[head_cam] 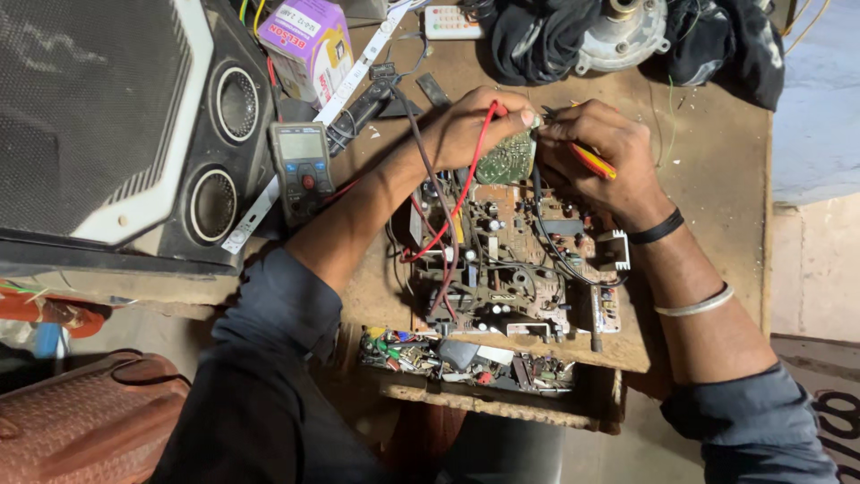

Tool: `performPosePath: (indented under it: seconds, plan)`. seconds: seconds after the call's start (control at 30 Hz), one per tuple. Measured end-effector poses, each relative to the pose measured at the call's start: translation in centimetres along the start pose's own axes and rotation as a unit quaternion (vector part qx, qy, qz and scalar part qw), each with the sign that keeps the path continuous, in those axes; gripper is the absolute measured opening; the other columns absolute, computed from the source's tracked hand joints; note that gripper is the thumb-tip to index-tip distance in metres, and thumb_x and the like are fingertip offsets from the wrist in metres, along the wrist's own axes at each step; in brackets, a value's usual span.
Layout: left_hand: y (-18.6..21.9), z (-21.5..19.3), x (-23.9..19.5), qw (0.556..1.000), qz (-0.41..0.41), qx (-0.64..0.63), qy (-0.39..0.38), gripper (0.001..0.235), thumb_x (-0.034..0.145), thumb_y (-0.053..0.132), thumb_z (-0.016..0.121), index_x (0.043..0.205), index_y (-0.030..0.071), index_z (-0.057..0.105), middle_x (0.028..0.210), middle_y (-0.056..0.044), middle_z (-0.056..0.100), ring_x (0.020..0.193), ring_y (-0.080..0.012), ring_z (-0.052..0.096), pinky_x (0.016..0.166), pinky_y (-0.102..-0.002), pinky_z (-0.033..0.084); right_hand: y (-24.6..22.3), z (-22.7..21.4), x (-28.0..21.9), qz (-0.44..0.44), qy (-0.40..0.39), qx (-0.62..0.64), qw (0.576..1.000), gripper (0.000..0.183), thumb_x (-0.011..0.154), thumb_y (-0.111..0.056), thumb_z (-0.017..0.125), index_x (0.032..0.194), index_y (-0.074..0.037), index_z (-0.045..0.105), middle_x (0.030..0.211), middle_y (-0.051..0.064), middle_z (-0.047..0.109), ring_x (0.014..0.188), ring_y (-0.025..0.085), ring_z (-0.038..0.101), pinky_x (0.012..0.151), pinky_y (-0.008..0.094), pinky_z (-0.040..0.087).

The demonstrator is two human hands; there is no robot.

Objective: The person uses a multimeter and a screwdriver to test and adjust components on a small circuit board held over a larger mainboard. The person repeatedly probes points on the board with the multimeter leads and uses the screwdriver to scrape or adjust contacts while seated at a cluttered workbench.

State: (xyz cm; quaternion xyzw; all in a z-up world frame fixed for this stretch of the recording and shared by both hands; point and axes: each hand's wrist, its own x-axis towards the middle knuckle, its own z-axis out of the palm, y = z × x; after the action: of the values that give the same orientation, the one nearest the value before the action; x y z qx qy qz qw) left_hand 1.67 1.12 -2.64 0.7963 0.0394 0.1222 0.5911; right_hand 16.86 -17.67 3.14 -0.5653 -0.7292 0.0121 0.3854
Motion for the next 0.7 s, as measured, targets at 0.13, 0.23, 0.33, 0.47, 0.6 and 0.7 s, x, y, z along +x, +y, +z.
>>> performPosePath:
  seconds: [0.13, 0.23, 0.33, 0.47, 0.6, 0.7]
  plan:
    - [0.4, -0.2, -0.1, 0.998, 0.015, 0.051, 0.023, 0.044, 0.108, 0.040, 0.053, 0.118, 0.002, 0.074, 0.066, 0.004, 0.046, 0.062, -0.0075, 0.045, 0.057, -0.029, 0.040, 0.4, 0.1, -0.2, 0.000, -0.001, 0.016, 1.000, 0.023, 0.090, -0.002, 0.082, 0.110, 0.000, 0.071, 0.113, 0.014, 0.073, 0.101, 0.028, 0.073, 0.088, 0.034, 0.058]
    - [0.7, -0.3, -0.5, 0.997, 0.038, 0.061, 0.022, 0.047, 0.109, 0.043, 0.053, 0.115, 0.001, 0.073, 0.071, 0.005, 0.051, 0.067, -0.0062, 0.050, 0.061, -0.028, 0.044, 0.6, 0.2, -0.3, -0.017, 0.001, 0.029, 0.999, 0.023, 0.089, -0.001, 0.080, 0.111, 0.000, 0.072, 0.112, 0.015, 0.072, 0.104, 0.030, 0.073, 0.090, 0.037, 0.057]
    - [0.3, -0.3, -0.8, 0.996, 0.011, 0.082, 0.035, 0.047, 0.108, 0.044, 0.053, 0.116, 0.002, 0.072, 0.071, 0.005, 0.051, 0.068, -0.0069, 0.049, 0.060, -0.028, 0.042, 1.2, 0.1, -0.2, -0.033, 0.011, 0.013, 0.999, 0.018, 0.090, -0.002, 0.080, 0.107, 0.000, 0.073, 0.107, 0.015, 0.072, 0.099, 0.030, 0.072, 0.087, 0.038, 0.056]
    - [-0.5, -0.4, -0.5, 0.997, 0.041, 0.051, 0.043, 0.048, 0.110, 0.045, 0.054, 0.115, 0.000, 0.070, 0.085, 0.002, 0.057, 0.083, -0.0086, 0.052, 0.074, -0.030, 0.045, 1.4, 0.5, -0.5, -0.044, 0.019, 0.041, 0.998, 0.017, 0.091, 0.001, 0.076, 0.107, 0.001, 0.072, 0.107, 0.014, 0.073, 0.099, 0.030, 0.072, 0.088, 0.038, 0.057]
    - [-0.4, -0.6, 0.0, 0.995, 0.059, 0.061, 0.047, 0.048, 0.108, 0.045, 0.056, 0.117, 0.000, 0.070, 0.099, 0.001, 0.069, 0.097, -0.0083, 0.061, 0.087, -0.029, 0.050, 1.1, 0.2, -0.1, -0.031, 0.020, 0.032, 0.999, 0.016, 0.089, 0.002, 0.077, 0.104, 0.000, 0.073, 0.101, 0.014, 0.072, 0.095, 0.030, 0.072, 0.084, 0.038, 0.056]
    - [-0.5, -0.9, -0.2, 0.997, 0.027, 0.075, 0.009, 0.048, 0.112, 0.044, 0.050, 0.116, 0.000, 0.070, 0.090, -0.001, 0.060, 0.090, -0.0094, 0.052, 0.081, -0.031, 0.048, 1.2, 0.2, 0.1, -0.027, 0.010, 0.044, 0.999, 0.017, 0.086, 0.003, 0.076, 0.103, 0.001, 0.071, 0.102, 0.015, 0.072, 0.095, 0.031, 0.072, 0.085, 0.038, 0.056]
